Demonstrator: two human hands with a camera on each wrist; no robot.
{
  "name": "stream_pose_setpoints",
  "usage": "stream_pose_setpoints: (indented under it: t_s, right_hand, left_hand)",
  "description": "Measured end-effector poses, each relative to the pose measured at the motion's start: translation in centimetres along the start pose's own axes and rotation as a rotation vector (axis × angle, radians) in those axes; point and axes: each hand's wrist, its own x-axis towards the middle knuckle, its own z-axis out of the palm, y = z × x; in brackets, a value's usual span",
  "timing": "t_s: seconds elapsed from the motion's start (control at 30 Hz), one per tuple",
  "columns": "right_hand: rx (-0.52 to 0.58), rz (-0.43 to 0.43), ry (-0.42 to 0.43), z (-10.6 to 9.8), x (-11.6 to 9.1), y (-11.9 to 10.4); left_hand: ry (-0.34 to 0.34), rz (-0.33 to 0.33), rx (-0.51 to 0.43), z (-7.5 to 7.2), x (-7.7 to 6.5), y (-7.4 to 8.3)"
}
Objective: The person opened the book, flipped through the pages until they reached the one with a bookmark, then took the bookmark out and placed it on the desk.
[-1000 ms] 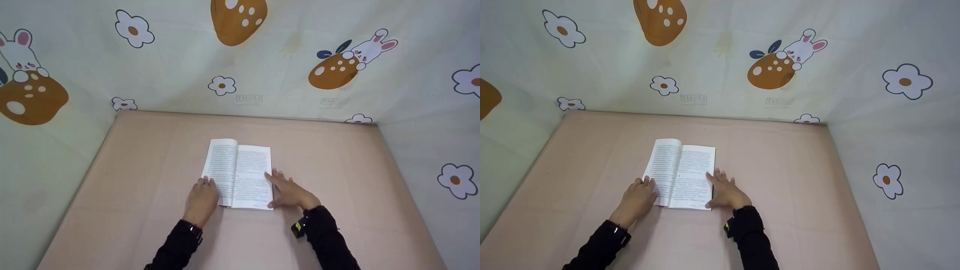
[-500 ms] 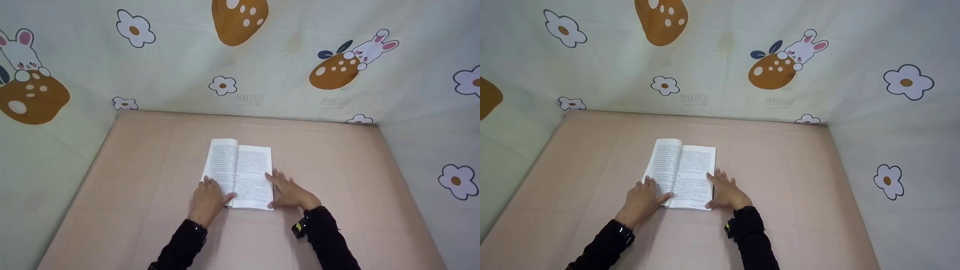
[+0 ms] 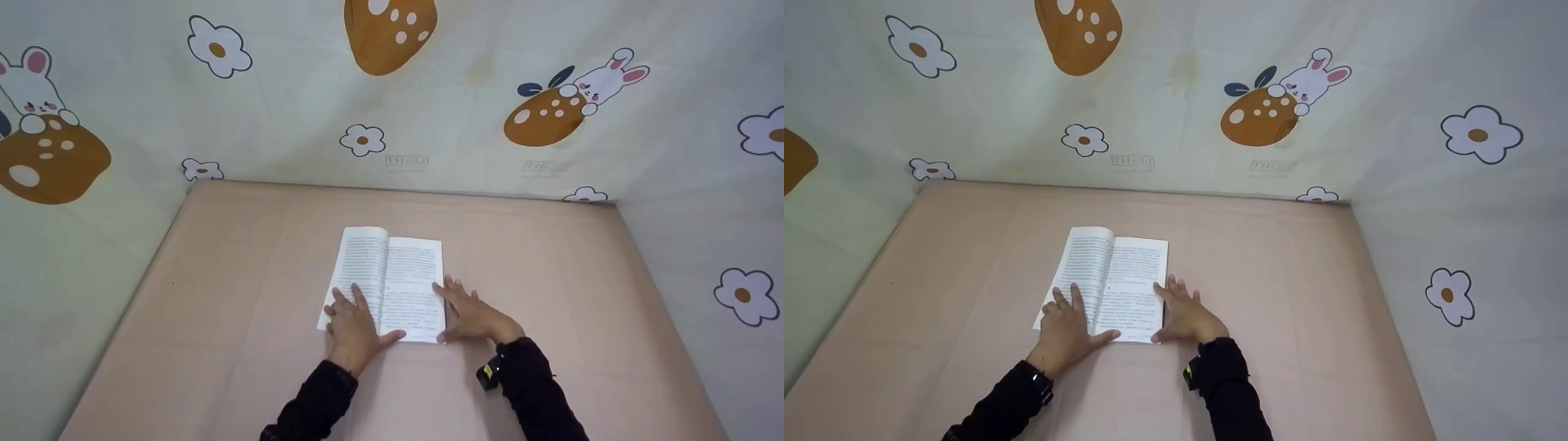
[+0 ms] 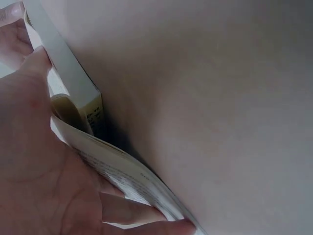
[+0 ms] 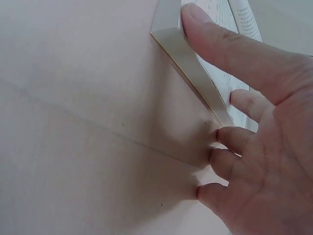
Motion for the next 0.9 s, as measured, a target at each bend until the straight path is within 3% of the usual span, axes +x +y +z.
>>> stream_pose_setpoints:
  t_s: [0.47,0.67,0.9]
  right_hand:
    - [0.015,-0.004,0.025,0.21,-0.06,-0.27]
    - [0.014,-0.022,0.07,0.4,0.05,-0.3]
    - [-0.012,0.015,0.133,0.82,0.31,-0.29]
  left_hand:
    - [0.016,0.015,0.057,-0.08,-0.18,-0.09]
    - [0.03,0.002,0.057,0.03,-0.19,-0.01]
    - [0.024,-0.009,0.025,0.13,-0.2,0.02]
